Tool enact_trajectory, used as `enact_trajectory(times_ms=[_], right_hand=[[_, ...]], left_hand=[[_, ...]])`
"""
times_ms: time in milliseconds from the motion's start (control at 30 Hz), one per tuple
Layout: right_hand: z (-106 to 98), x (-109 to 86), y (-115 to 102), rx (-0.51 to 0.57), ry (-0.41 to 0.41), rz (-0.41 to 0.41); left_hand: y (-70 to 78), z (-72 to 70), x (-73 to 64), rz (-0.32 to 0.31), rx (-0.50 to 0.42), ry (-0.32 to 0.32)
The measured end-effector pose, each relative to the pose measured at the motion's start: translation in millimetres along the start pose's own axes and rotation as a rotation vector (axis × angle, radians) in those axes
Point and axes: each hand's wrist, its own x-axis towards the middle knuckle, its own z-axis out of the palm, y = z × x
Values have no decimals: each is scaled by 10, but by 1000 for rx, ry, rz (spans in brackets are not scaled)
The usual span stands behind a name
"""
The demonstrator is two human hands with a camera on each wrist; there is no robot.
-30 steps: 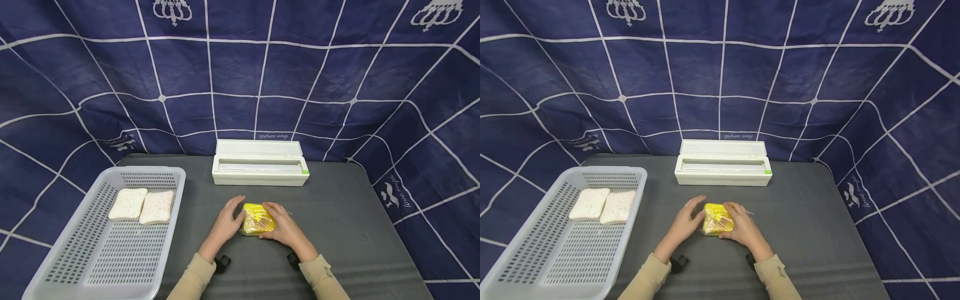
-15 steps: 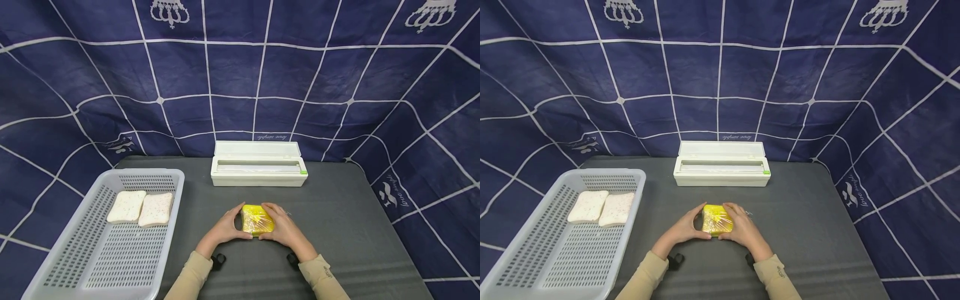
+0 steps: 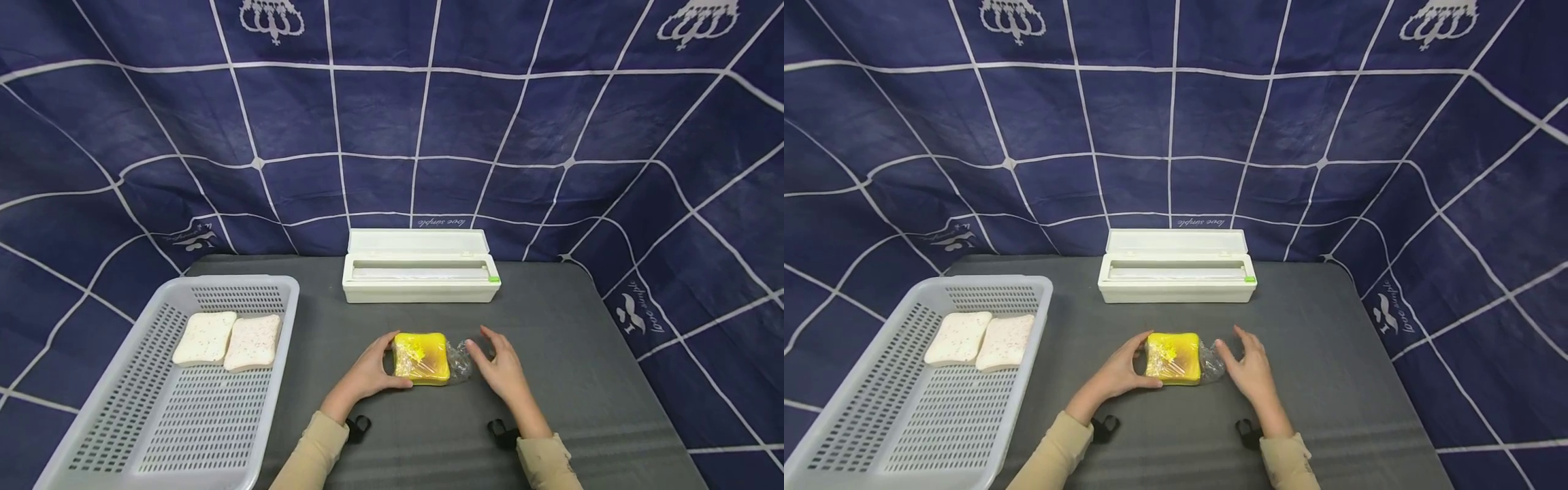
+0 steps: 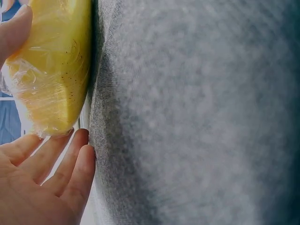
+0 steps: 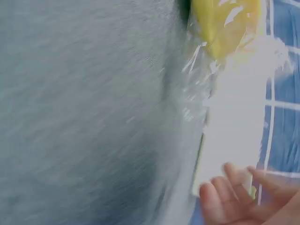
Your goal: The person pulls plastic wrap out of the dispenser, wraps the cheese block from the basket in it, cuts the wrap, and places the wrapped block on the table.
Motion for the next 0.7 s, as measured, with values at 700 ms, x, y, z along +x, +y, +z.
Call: enact_trajectory(times_ms=[700], right_hand=[[107,-22,-27,448,41,300]], left_hand=[[24,-18,-30,-24,-27,8]])
